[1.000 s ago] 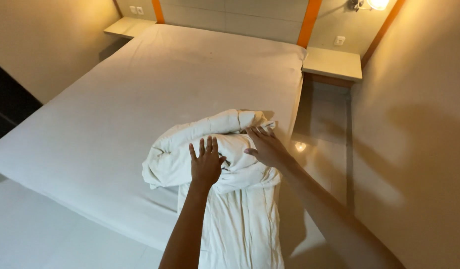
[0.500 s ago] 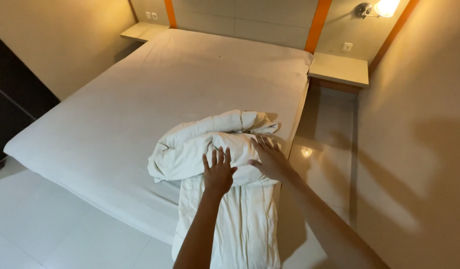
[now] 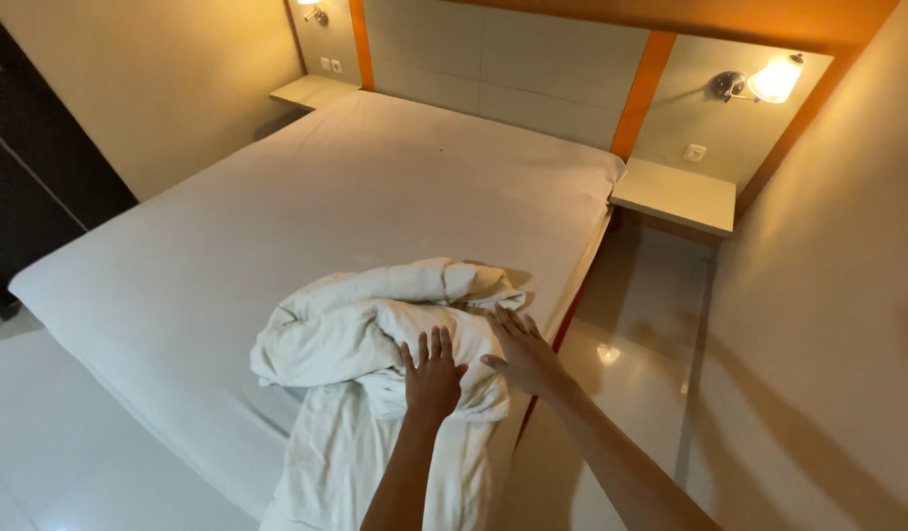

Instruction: The person smooths a white fitted sheet over a mattress, tucking the edges under the bed frame. They then pick up a white duvet from a nearby chair, unfold it, and spread it over the bed, smoothing the surface and tucking the corners.

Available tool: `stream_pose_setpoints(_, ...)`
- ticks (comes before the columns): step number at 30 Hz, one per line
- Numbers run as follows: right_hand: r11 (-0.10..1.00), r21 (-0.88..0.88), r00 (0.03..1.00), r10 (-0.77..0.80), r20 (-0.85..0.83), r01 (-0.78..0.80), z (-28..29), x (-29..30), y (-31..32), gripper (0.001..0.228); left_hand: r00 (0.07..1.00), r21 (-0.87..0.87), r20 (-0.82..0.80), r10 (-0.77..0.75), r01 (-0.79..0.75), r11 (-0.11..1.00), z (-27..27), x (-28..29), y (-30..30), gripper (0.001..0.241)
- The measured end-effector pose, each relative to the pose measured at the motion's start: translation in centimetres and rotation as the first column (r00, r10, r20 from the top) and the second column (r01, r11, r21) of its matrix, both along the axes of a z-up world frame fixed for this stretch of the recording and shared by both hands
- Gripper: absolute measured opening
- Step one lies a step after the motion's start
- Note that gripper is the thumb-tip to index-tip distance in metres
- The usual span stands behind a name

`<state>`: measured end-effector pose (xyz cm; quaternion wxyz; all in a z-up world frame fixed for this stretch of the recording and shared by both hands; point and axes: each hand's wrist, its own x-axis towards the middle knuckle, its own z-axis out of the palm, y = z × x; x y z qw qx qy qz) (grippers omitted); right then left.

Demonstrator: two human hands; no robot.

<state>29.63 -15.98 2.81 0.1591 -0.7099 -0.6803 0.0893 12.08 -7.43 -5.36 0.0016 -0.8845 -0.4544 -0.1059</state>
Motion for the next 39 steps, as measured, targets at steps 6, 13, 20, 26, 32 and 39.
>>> stream_pose_setpoints(6,0.996,0.013,0.995,0.086,0.054,-0.087,-2.0,5.1,1.4,0.084,0.998,-0.038,-0.047,0.043,-0.044,0.998,-0.4,3.3,-0.3,0.084)
stream_pose_setpoints(13,0.993,0.000,0.993,0.114,-0.030,-0.114,-3.2,7.3,5.2,0.085,0.995,-0.059,-0.039,0.096,-0.099,0.993,-0.7,5.0,3.2,0.085)
stream_pose_setpoints(20,0.977,0.043,0.978,0.208,0.033,-0.209,-7.3,8.0,13.1,0.086,0.984,-0.020,-0.121,0.130,-0.133,0.991,-3.1,6.2,9.8,0.087)
stream_pose_setpoints(26,0.978,0.020,0.978,0.207,0.008,-0.208,-12.1,6.8,21.0,0.093,0.962,-0.051,-0.238,0.136,-0.152,0.987,-7.2,5.6,16.5,0.098)
stream_pose_setpoints(32,0.982,-0.045,0.978,0.189,0.091,-0.186,-16.8,6.1,28.1,0.108,0.926,-0.062,-0.346,0.150,-0.182,0.981,-10.6,6.7,22.4,0.102)
stream_pose_setpoints(39,0.959,-0.215,0.981,0.195,0.015,-0.188,-28.7,6.1,28.4,0.099,0.986,0.174,-0.104,0.133,-0.114,0.978,-25.7,7.0,23.4,0.063)
